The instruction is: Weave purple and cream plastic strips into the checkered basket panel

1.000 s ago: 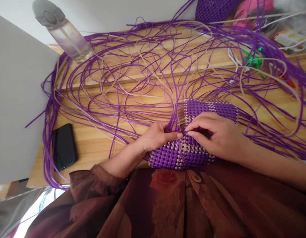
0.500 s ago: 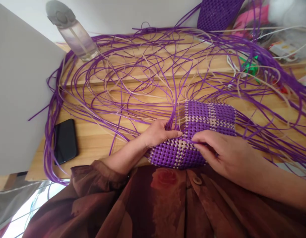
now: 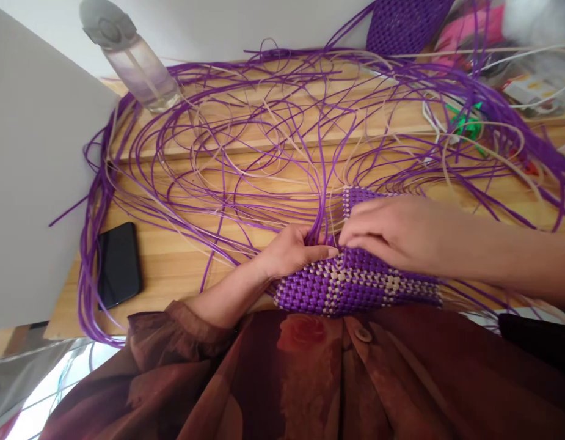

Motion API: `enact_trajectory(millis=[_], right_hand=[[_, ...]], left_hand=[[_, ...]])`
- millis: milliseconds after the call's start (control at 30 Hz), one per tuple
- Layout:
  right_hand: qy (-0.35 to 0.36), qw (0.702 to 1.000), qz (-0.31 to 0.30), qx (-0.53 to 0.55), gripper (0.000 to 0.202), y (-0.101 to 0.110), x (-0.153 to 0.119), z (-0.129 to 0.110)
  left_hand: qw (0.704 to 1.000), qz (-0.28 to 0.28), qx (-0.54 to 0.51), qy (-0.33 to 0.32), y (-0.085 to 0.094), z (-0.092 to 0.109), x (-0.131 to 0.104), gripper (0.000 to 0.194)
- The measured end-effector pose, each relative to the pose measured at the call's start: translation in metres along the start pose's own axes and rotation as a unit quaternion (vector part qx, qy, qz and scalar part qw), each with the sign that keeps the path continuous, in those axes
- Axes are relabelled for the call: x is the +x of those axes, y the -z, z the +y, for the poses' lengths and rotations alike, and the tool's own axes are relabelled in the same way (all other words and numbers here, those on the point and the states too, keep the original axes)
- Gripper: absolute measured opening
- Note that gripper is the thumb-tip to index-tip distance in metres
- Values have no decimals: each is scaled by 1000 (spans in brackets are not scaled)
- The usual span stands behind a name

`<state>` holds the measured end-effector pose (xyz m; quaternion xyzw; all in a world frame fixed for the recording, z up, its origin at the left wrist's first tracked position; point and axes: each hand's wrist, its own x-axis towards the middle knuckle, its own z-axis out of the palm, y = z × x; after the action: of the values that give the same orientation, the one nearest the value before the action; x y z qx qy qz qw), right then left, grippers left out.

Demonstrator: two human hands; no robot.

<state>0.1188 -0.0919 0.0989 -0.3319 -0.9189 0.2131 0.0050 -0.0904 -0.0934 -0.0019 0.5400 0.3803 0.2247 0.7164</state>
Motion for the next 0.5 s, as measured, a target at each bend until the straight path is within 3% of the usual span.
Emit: enact_trajectory(millis=[133,367,433,500], right_hand=[[-61,997,-49,-9,23,5,20,16],[-52,995,-81,4,21,0,33,21],[-19,999,-16,-30,21,-1,29,24],[19,986,120,-111,21,-3,19,23]], left_hand=[[998,0,-57,27,-3,-1,-1,39],[994,8,-96,46,-9,4,0,41],[995,15,-86,56,-9,5,1,39],[995,20,-81,56,-9,6,1,37]])
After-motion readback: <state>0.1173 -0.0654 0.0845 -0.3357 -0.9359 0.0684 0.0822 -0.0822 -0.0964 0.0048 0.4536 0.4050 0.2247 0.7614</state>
